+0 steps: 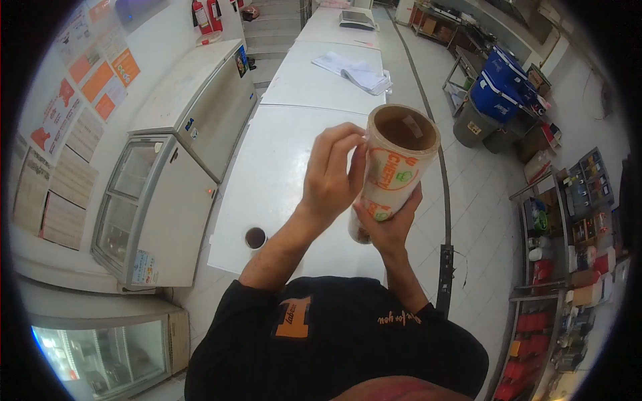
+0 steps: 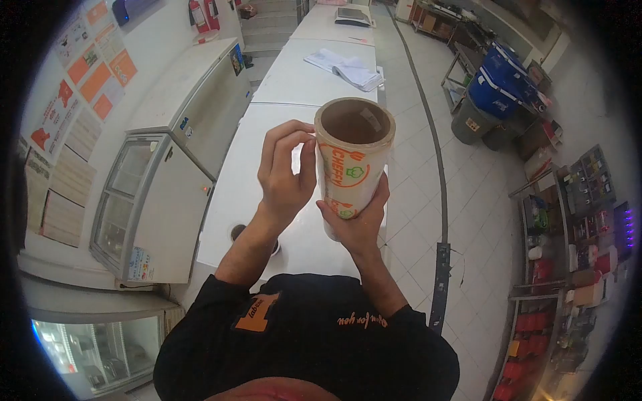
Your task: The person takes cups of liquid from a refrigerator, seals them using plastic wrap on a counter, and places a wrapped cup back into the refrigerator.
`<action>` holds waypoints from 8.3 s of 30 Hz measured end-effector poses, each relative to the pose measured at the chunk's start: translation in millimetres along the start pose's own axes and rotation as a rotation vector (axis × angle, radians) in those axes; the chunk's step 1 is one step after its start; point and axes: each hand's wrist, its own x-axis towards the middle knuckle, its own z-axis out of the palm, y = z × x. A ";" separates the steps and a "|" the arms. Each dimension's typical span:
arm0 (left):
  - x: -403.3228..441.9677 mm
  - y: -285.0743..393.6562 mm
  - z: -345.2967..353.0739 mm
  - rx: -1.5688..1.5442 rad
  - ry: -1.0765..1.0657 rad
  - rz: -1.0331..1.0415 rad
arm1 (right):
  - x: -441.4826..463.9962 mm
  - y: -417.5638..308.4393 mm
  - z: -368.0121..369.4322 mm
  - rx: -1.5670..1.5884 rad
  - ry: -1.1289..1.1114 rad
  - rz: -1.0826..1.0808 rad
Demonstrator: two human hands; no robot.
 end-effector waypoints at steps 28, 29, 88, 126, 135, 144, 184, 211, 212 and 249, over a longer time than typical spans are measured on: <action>-40.8 -118.3 39.4 -0.520 -0.371 -0.941 | 20.6 157.8 31.7 0.277 -0.387 0.397; -47.7 -126.9 41.9 -0.455 -0.454 -0.924 | 16.3 184.9 43.6 0.406 -0.351 0.468; -245.8 -289.6 15.2 0.185 -1.234 -0.635 | 16.1 303.2 144.6 -0.416 0.316 0.398; -290.6 -343.1 57.8 0.125 -1.103 -0.839 | 67.1 309.9 150.8 -0.858 -0.025 0.527; -276.1 -277.5 62.6 0.678 -0.648 -1.227 | 65.0 328.3 148.9 -0.853 -0.033 0.635; -271.5 -262.1 61.0 0.622 -0.215 -1.158 | 63.8 323.3 149.4 -0.898 -0.005 0.624; -318.9 -370.1 40.7 0.702 -0.658 -0.764 | 50.5 410.2 125.9 -0.538 0.108 0.432; -218.7 -329.6 -29.1 -0.018 -1.454 -0.674 | 96.6 353.7 68.9 0.473 0.031 0.860; -223.6 -327.8 -33.5 -0.029 -1.451 -0.704 | 97.0 355.2 71.4 0.497 0.056 0.893; -214.3 -332.1 -48.9 0.339 -0.876 -0.628 | 83.8 315.9 71.8 0.077 -0.039 0.711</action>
